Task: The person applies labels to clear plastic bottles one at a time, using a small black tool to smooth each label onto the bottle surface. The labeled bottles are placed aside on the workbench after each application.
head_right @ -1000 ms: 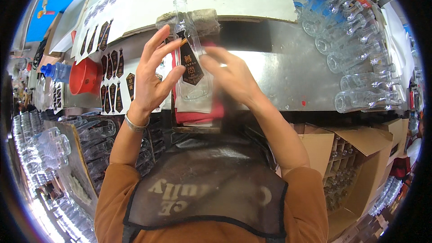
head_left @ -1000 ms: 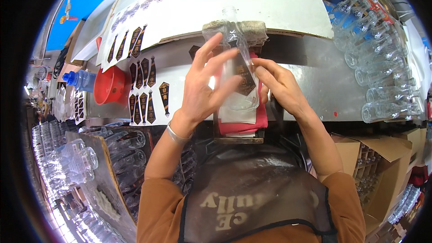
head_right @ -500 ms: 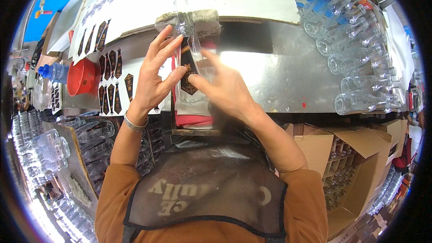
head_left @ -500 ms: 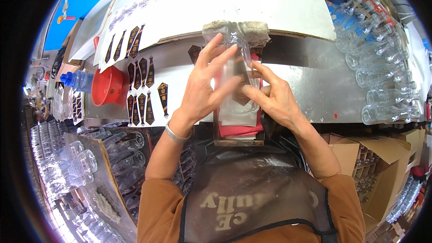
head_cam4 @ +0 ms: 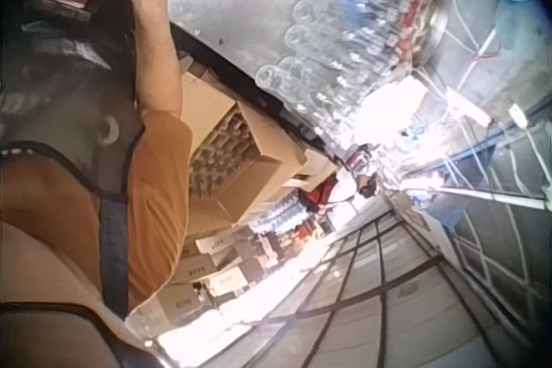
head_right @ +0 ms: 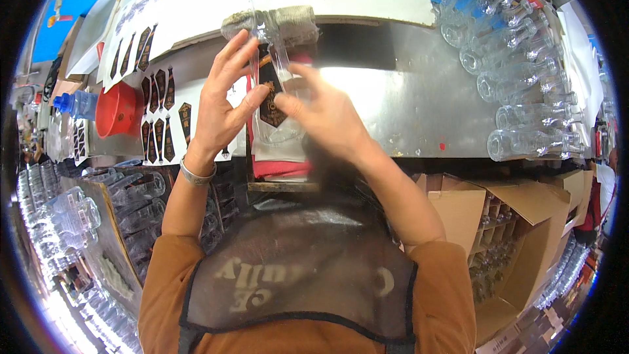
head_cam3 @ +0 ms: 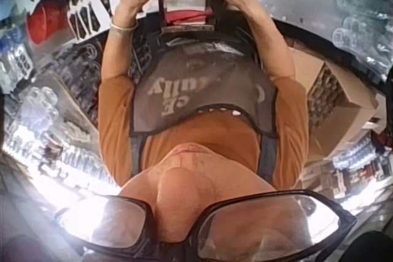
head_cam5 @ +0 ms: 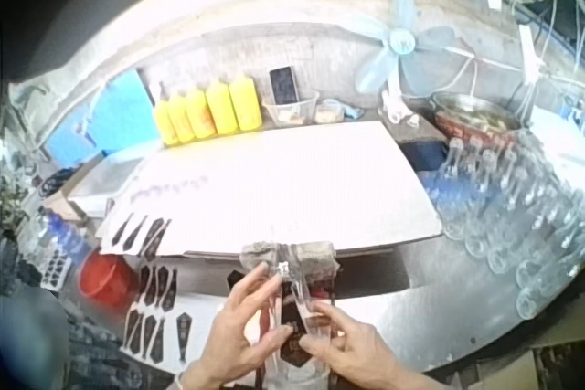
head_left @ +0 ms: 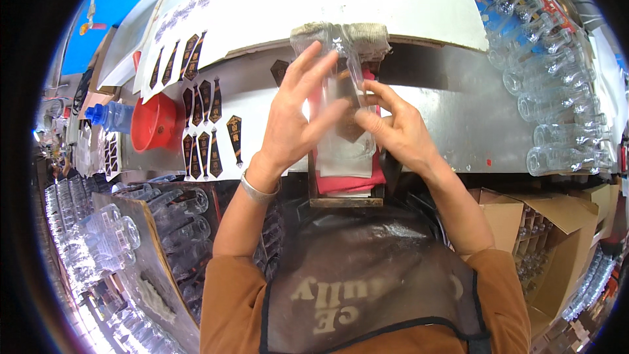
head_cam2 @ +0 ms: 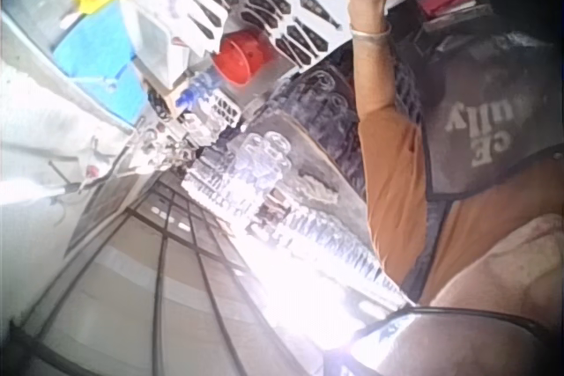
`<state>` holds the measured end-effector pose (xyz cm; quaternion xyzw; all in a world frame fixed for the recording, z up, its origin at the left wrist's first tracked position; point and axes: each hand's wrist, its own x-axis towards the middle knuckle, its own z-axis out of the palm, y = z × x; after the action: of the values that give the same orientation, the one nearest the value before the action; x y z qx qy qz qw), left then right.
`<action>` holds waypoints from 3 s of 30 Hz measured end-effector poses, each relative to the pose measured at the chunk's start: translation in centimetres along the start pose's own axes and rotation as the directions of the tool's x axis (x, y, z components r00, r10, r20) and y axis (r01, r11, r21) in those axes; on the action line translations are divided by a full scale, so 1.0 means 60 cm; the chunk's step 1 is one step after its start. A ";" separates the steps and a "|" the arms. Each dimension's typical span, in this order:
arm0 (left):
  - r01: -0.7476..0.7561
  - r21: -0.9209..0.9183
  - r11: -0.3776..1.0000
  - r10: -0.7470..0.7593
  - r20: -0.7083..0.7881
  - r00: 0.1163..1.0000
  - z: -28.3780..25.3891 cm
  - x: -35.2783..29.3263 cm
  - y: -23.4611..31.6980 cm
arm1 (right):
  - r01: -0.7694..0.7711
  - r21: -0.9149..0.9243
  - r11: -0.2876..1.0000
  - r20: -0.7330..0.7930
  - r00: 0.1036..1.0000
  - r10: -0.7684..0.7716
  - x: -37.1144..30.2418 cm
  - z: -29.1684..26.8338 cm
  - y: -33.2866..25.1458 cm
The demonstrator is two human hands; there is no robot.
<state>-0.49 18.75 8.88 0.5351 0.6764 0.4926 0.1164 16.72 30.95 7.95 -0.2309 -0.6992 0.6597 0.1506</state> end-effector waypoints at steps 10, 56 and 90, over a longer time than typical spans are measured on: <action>0.419 -0.624 0.660 -0.443 0.127 0.888 0.039 -0.072 0.033 | -0.034 0.017 0.999 0.035 0.999 0.034 -0.005 -0.007 0.014; 0.046 0.167 0.985 -0.029 -0.104 0.994 0.032 -0.013 0.024 | 0.140 0.343 0.929 -0.161 0.983 -0.088 0.055 -0.070 0.009; 0.099 -0.046 0.994 -0.105 -0.152 0.983 0.042 -0.013 0.019 | 0.473 -0.589 0.655 -0.061 0.782 -0.620 0.155 -0.049 -0.104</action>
<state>2.25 19.41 8.25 0.4576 0.7005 0.5387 0.0991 9.57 38.16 13.52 -0.1237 -0.8671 0.3204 0.3608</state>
